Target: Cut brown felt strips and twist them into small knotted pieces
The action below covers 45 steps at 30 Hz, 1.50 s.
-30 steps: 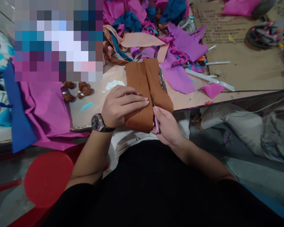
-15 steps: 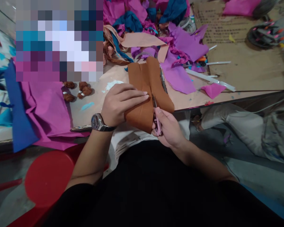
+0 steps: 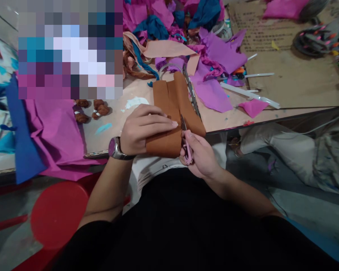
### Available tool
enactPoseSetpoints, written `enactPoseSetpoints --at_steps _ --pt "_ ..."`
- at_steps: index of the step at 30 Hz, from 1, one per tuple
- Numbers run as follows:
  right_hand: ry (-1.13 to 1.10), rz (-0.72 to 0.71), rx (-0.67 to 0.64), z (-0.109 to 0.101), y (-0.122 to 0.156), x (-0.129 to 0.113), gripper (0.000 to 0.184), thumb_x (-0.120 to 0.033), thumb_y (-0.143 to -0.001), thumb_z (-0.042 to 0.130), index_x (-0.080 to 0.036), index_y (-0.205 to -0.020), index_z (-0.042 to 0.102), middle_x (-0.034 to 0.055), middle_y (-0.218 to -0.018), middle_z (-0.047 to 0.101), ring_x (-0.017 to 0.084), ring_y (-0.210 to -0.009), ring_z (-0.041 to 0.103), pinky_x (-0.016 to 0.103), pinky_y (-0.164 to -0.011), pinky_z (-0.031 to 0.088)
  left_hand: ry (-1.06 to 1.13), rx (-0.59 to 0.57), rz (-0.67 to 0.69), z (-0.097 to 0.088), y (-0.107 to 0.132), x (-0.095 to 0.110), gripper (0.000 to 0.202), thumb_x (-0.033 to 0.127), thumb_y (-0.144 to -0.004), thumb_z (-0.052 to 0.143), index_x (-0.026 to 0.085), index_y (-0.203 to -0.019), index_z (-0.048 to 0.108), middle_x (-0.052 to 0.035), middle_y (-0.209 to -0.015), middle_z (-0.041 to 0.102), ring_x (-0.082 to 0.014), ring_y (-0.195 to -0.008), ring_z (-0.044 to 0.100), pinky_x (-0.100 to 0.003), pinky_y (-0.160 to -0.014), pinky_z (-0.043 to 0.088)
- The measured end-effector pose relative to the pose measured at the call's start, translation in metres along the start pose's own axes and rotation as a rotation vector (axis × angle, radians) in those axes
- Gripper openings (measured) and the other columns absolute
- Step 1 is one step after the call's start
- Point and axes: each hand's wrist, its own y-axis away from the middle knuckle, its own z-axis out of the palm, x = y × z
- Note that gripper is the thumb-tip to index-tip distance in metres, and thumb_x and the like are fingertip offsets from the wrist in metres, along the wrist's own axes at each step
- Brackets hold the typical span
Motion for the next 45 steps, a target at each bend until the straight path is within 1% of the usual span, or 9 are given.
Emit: enactPoseSetpoints --at_steps 5,10,13,19,24,29,33,40,45 --pt "0.011 -0.050 -0.016 -0.002 0.002 0.001 0.049 -0.065 -0.083 0.079 -0.021 -0.089 0.058 -0.0077 -0.055 0.060 0.005 -0.039 0.043 0.018 -0.038 0.031 0.082 -0.024 -0.013 0.000 -0.003 0.004 0.033 0.048 -0.096 0.070 0.031 -0.124 0.077 -0.0039 -0.106 0.082 -0.0227 -0.109 0.072 -0.042 -0.096 0.060" --pt "0.060 -0.084 -0.054 -0.007 0.006 0.003 0.048 -0.066 -0.086 0.076 -0.022 -0.087 0.057 -0.0073 -0.056 0.060 0.005 -0.039 0.045 0.018 -0.038 0.032 0.020 -0.042 -0.029 0.003 -0.003 -0.001 0.039 0.038 -0.099 0.069 0.035 -0.138 0.070 -0.0025 -0.125 0.078 -0.0235 -0.118 0.068 -0.046 -0.103 0.058" --pt "0.077 -0.081 -0.082 -0.010 0.008 0.003 0.048 -0.066 -0.087 0.075 -0.022 -0.087 0.058 -0.0071 -0.056 0.060 0.005 -0.040 0.045 0.018 -0.038 0.033 -0.031 -0.048 -0.036 0.003 -0.004 -0.002 0.039 0.032 -0.102 0.065 0.036 -0.140 0.069 -0.0017 -0.132 0.076 -0.0237 -0.123 0.065 -0.047 -0.107 0.056" --pt "0.077 -0.089 -0.094 -0.010 0.009 0.006 0.045 -0.065 -0.090 0.073 -0.021 -0.094 0.061 -0.0072 -0.057 0.061 0.005 -0.039 0.043 0.018 -0.038 0.031 -0.041 0.044 -0.037 0.000 0.000 0.004 0.034 0.033 -0.104 0.060 0.037 -0.137 0.070 -0.0001 -0.122 0.079 -0.0229 -0.120 0.067 -0.045 -0.105 0.057" --pt "0.079 -0.059 -0.053 -0.006 0.009 0.009 0.047 -0.066 -0.089 0.073 -0.022 -0.090 0.058 -0.0075 -0.057 0.060 0.005 -0.040 0.043 0.017 -0.038 0.031 -0.050 0.055 -0.020 0.002 0.004 0.002 0.034 0.035 -0.103 0.062 0.039 -0.135 0.071 -0.0004 -0.116 0.080 -0.0238 -0.116 0.069 -0.046 -0.100 0.058" --pt "0.079 -0.043 -0.050 -0.006 0.009 0.010 0.044 -0.063 -0.090 0.074 -0.022 -0.088 0.057 -0.0073 -0.057 0.060 0.005 -0.039 0.043 0.017 -0.037 0.032 -0.092 0.087 -0.009 0.006 0.004 0.001 0.038 0.027 -0.102 0.064 0.041 -0.137 0.070 0.0010 -0.113 0.081 -0.0234 -0.115 0.068 -0.046 -0.096 0.057" --pt "0.078 -0.061 -0.040 -0.005 0.009 0.011 0.043 -0.063 -0.092 0.072 -0.022 -0.088 0.058 -0.0077 -0.057 0.059 0.005 -0.038 0.042 0.017 -0.038 0.034 -0.113 0.065 0.016 0.006 0.004 0.002 0.040 0.026 -0.101 0.065 0.041 -0.138 0.069 0.0012 -0.113 0.081 -0.0241 -0.117 0.068 -0.047 -0.097 0.056" --pt "0.091 -0.080 -0.015 -0.005 0.007 0.013 0.043 -0.063 -0.093 0.070 -0.023 -0.088 0.058 -0.0078 -0.058 0.056 0.006 -0.041 0.043 0.018 -0.038 0.033 -0.153 0.009 0.071 0.002 0.002 0.002 0.039 0.030 -0.102 0.064 0.034 -0.140 0.068 -0.0013 -0.121 0.079 -0.0250 -0.118 0.066 -0.047 -0.097 0.055" --pt "0.088 -0.077 -0.001 -0.005 0.006 0.015 0.042 -0.063 -0.094 0.070 -0.023 -0.087 0.057 -0.0080 -0.057 0.053 0.007 -0.042 0.042 0.019 -0.039 0.035 -0.185 -0.009 0.050 0.003 0.004 0.002 0.037 0.032 -0.102 0.064 0.035 -0.139 0.069 -0.0021 -0.120 0.080 -0.0260 -0.119 0.068 -0.048 -0.097 0.054"
